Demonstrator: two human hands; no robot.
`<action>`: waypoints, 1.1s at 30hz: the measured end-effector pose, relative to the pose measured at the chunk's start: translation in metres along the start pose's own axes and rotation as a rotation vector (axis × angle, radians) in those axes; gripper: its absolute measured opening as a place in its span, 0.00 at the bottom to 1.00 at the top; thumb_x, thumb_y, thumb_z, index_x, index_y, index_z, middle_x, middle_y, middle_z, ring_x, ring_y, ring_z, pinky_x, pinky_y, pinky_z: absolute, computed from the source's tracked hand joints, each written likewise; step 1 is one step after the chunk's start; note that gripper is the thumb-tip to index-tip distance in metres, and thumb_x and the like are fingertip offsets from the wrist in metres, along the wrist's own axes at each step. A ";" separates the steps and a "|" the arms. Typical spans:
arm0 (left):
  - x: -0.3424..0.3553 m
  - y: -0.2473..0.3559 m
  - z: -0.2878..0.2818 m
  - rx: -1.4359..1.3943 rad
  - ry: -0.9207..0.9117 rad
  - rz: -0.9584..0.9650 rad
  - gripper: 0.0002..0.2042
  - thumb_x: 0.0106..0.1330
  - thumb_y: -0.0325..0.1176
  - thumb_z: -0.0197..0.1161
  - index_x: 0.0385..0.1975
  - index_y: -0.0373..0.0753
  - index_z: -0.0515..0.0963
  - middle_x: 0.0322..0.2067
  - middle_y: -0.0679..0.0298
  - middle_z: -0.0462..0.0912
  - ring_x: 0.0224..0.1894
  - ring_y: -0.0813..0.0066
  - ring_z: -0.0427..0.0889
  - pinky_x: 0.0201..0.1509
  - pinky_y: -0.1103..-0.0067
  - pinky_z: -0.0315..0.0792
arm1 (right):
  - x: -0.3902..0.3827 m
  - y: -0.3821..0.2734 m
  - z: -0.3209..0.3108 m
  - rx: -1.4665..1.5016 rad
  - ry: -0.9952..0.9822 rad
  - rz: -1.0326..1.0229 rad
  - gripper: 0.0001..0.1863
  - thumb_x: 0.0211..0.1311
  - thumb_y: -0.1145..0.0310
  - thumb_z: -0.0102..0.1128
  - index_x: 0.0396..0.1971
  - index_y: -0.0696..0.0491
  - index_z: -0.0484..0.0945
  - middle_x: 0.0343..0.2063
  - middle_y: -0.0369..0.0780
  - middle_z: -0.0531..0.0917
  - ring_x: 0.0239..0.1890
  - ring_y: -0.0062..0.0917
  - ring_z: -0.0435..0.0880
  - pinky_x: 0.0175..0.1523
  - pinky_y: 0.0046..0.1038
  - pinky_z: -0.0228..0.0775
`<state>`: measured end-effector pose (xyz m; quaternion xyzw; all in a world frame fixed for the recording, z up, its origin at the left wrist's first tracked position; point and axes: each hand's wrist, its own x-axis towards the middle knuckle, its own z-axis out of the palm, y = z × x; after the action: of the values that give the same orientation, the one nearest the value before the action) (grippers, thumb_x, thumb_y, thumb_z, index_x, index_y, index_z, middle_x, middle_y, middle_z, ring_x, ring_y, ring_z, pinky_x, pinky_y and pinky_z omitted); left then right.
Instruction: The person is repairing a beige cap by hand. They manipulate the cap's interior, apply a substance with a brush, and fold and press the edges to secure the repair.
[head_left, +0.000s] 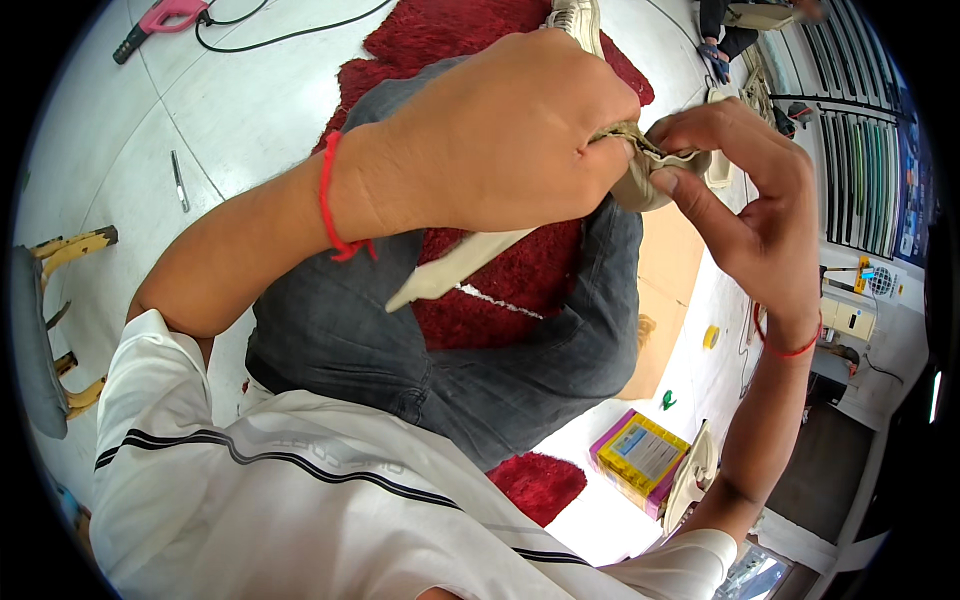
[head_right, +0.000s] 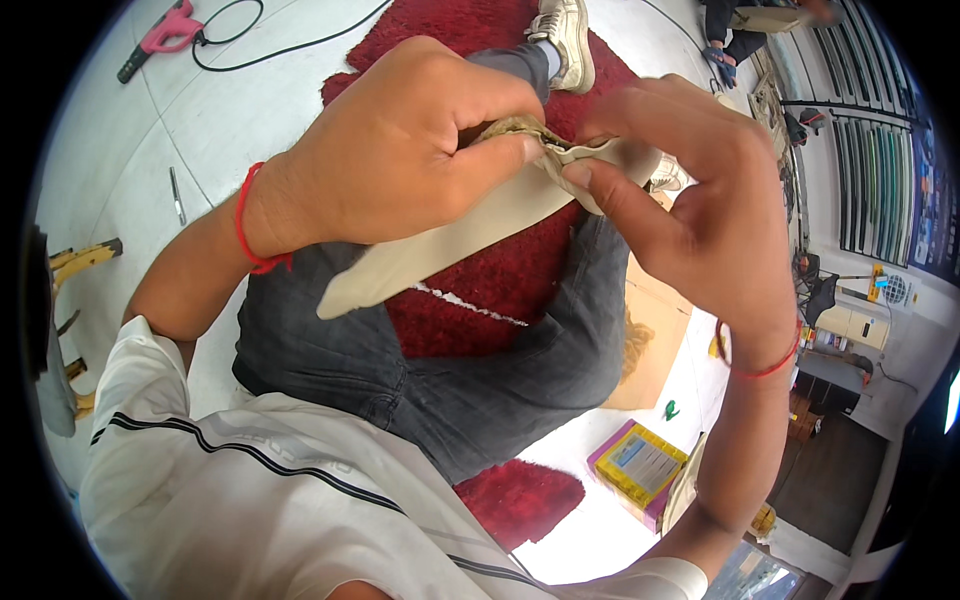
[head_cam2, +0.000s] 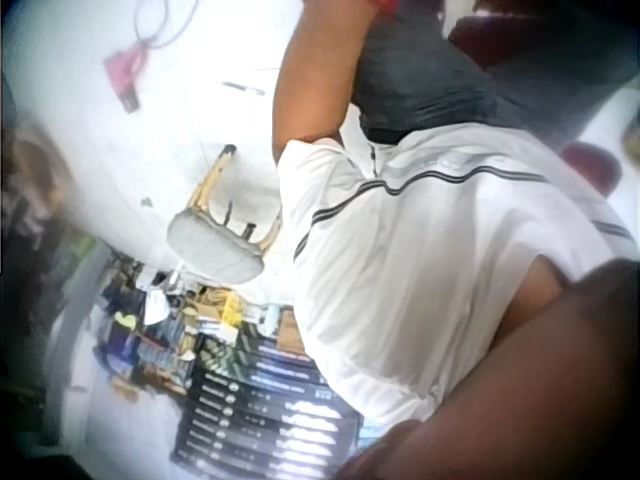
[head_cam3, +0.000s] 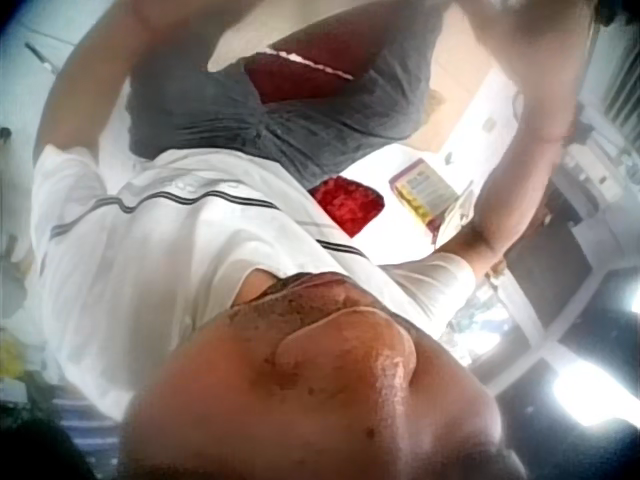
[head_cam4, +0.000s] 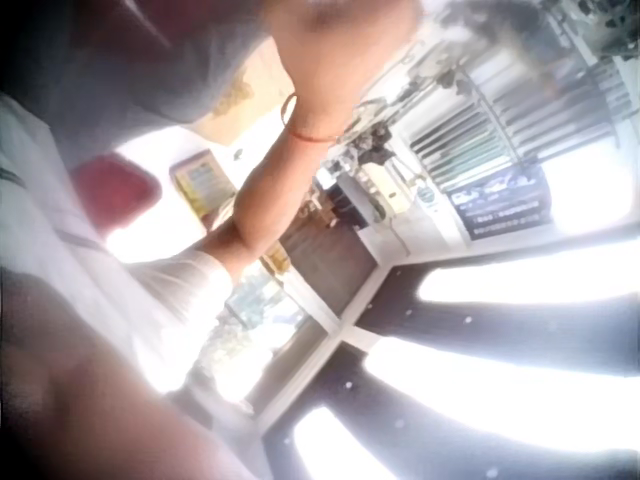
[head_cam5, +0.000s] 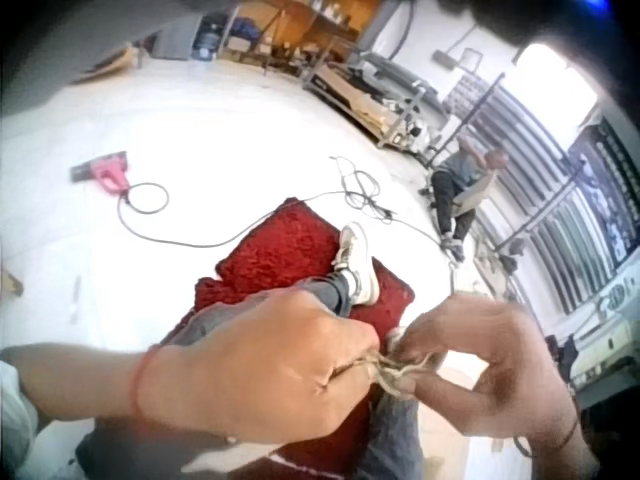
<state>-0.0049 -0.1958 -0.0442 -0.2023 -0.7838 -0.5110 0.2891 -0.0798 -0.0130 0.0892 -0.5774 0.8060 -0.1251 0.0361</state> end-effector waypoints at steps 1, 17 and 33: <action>0.001 0.000 0.002 -0.029 -0.004 -0.001 0.05 0.63 0.26 0.63 0.31 0.31 0.83 0.19 0.49 0.75 0.18 0.58 0.73 0.25 0.70 0.65 | 0.000 0.000 0.001 0.045 -0.001 0.012 0.10 0.53 0.77 0.74 0.34 0.63 0.83 0.33 0.42 0.86 0.36 0.27 0.83 0.44 0.26 0.73; 0.002 -0.005 0.000 -0.077 -0.048 0.004 0.08 0.64 0.27 0.61 0.37 0.31 0.83 0.21 0.53 0.78 0.21 0.65 0.74 0.28 0.75 0.68 | -0.007 0.006 0.038 -0.309 0.293 -0.173 0.09 0.48 0.76 0.64 0.32 0.54 0.77 0.24 0.37 0.74 0.29 0.34 0.74 0.43 0.36 0.64; -0.037 -0.028 -0.071 0.136 -0.309 -0.386 0.10 0.74 0.30 0.58 0.45 0.29 0.81 0.27 0.66 0.83 0.27 0.84 0.72 0.33 0.82 0.68 | 0.013 0.008 0.087 0.513 0.707 0.072 0.17 0.67 0.69 0.66 0.52 0.59 0.81 0.55 0.48 0.83 0.59 0.37 0.80 0.65 0.35 0.69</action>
<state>0.0233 -0.2723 -0.0654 -0.1049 -0.8752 -0.4660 0.0761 -0.0737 -0.0366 0.0040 -0.4429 0.7312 -0.5100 -0.0953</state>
